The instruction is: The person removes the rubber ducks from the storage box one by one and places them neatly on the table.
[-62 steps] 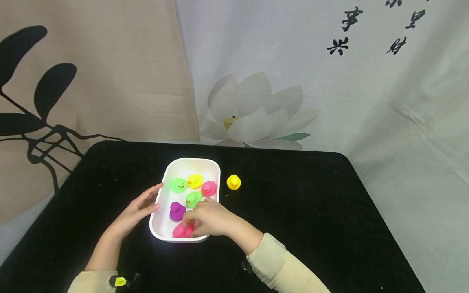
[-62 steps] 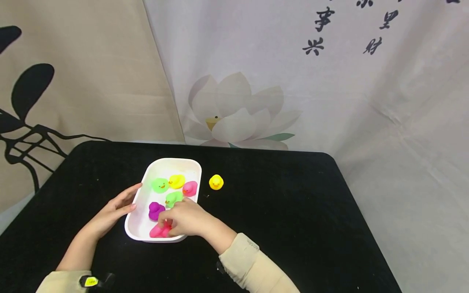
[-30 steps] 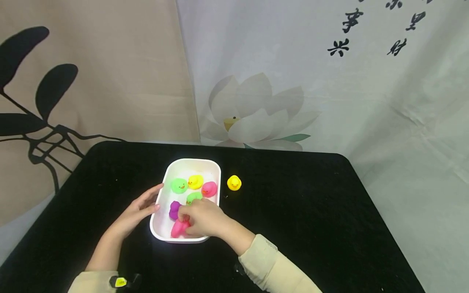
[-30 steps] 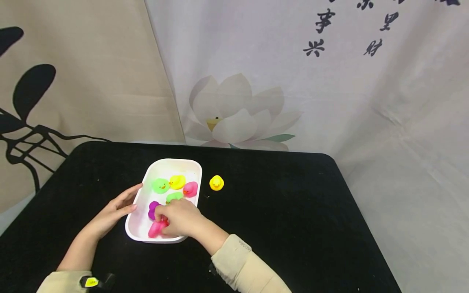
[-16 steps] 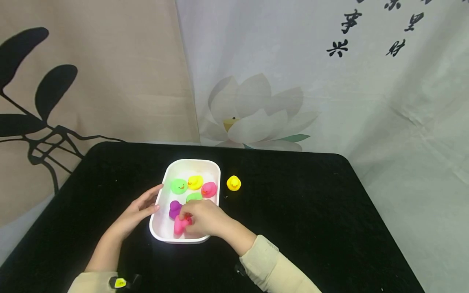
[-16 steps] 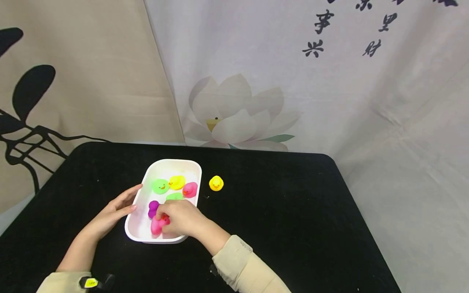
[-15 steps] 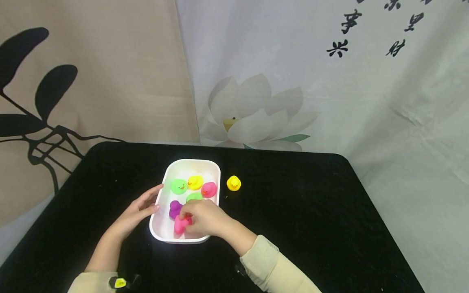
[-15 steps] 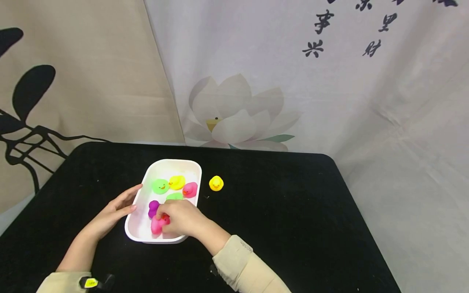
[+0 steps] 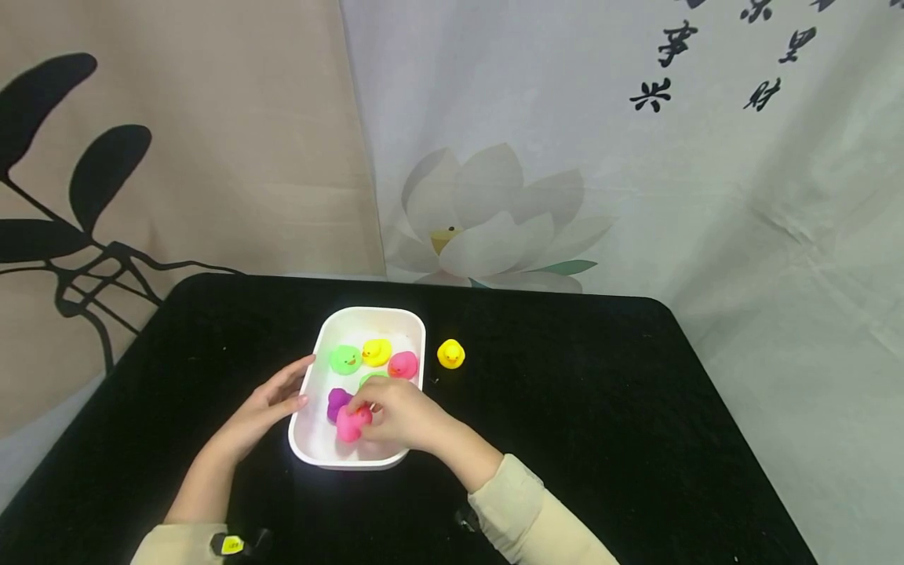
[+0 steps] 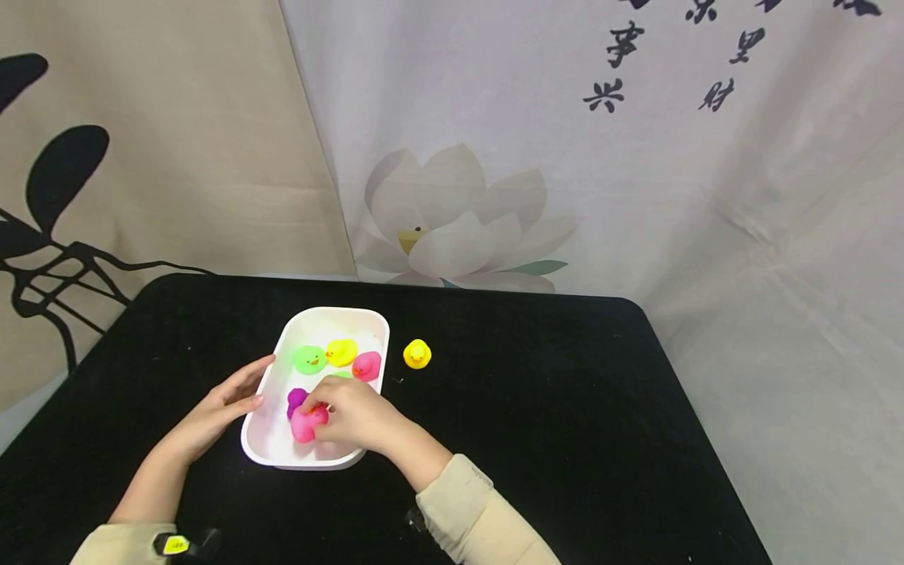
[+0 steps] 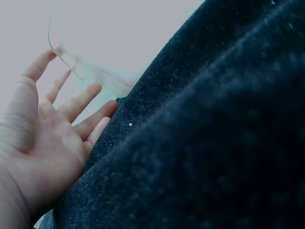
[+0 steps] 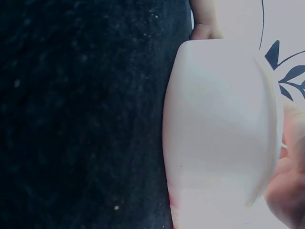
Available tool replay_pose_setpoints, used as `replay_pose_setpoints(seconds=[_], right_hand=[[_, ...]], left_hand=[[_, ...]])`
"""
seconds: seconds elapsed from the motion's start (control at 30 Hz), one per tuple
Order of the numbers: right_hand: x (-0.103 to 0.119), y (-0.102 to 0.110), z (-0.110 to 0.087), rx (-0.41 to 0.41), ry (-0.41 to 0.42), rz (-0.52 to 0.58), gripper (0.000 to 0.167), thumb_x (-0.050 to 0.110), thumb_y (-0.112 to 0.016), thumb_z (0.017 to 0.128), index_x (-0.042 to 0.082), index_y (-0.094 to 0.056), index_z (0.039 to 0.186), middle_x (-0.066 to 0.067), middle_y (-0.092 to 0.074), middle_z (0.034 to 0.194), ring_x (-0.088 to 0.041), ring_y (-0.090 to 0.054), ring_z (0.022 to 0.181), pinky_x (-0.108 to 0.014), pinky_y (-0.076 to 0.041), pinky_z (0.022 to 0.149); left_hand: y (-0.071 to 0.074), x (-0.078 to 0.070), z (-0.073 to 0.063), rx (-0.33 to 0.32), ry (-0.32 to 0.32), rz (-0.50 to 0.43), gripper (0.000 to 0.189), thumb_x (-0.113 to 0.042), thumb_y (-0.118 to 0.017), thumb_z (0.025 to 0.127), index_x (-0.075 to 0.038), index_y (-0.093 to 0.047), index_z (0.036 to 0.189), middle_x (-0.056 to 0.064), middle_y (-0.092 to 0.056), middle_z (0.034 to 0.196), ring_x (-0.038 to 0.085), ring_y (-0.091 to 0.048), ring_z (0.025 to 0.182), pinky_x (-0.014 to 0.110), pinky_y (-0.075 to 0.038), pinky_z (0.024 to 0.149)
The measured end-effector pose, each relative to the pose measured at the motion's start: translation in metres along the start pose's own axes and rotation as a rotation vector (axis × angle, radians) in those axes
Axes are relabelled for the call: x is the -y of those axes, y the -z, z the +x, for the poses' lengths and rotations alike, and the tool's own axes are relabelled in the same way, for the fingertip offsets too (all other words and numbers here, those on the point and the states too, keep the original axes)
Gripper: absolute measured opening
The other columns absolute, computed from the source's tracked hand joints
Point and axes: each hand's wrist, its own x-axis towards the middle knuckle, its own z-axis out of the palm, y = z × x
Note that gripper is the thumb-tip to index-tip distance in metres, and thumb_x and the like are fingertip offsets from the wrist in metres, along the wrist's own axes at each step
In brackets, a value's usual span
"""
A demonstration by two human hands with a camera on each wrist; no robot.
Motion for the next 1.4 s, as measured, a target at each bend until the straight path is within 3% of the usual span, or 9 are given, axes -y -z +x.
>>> replay_pose_setpoints(seconds=[0.4, 0.73, 1.0, 1.27, 1.4], right_hand=[[0.0, 0.018, -0.006, -0.087, 0.084, 0.117, 0.034, 0.013, -0.079, 0.078, 0.014, -0.07, 0.111, 0.009, -0.063, 0.109, 0.001, -0.054, 0.101, -0.015, -0.049, 0.078], [0.002, 0.036, -0.014, -0.132, 0.018, 0.183, 0.037, 0.007, -0.079, 0.077, 0.014, -0.071, 0.113, 0.007, -0.061, 0.112, -0.005, -0.054, 0.102, -0.017, -0.051, 0.074], [-0.001, 0.048, -0.022, -0.153, -0.021, 0.208, 0.037, 0.007, -0.079, 0.077, 0.014, -0.071, 0.113, 0.006, -0.061, 0.111, -0.009, -0.054, 0.1, -0.026, -0.054, 0.077], [-0.017, 0.06, -0.028, -0.179, 0.079, 0.195, 0.034, 0.002, -0.078, 0.077, 0.009, -0.072, 0.11, 0.002, -0.061, 0.115, -0.013, -0.053, 0.1, -0.036, -0.056, 0.075], [-0.025, 0.067, -0.032, -0.183, 0.091, 0.171, 0.034, 0.001, -0.078, 0.078, 0.009, -0.072, 0.111, 0.0, -0.062, 0.114, -0.014, -0.054, 0.098, -0.038, -0.055, 0.074]], left_hand=[[0.0, -0.002, 0.0, -0.011, 0.018, 0.009, 0.06, -0.016, -0.055, 0.095, -0.012, -0.031, 0.149, 0.018, -0.032, 0.149, 0.045, -0.036, 0.129, 0.063, -0.038, 0.094], [-0.001, -0.002, 0.001, -0.015, 0.014, 0.012, 0.06, -0.014, -0.056, 0.094, -0.011, -0.031, 0.149, 0.019, -0.033, 0.148, 0.045, -0.039, 0.127, 0.062, -0.04, 0.093], [-0.001, -0.001, 0.0, -0.009, 0.004, 0.002, 0.059, -0.013, -0.055, 0.094, -0.01, -0.031, 0.149, 0.019, -0.034, 0.148, 0.045, -0.039, 0.127, 0.061, -0.04, 0.093], [-0.001, -0.001, 0.0, -0.007, 0.001, 0.002, 0.059, -0.013, -0.055, 0.094, -0.01, -0.031, 0.149, 0.018, -0.034, 0.148, 0.044, -0.039, 0.127, 0.06, -0.041, 0.093], [-0.001, -0.001, 0.0, -0.006, -0.001, 0.001, 0.059, -0.013, -0.055, 0.094, -0.01, -0.031, 0.149, 0.019, -0.034, 0.148, 0.044, -0.039, 0.127, 0.06, -0.041, 0.093]])
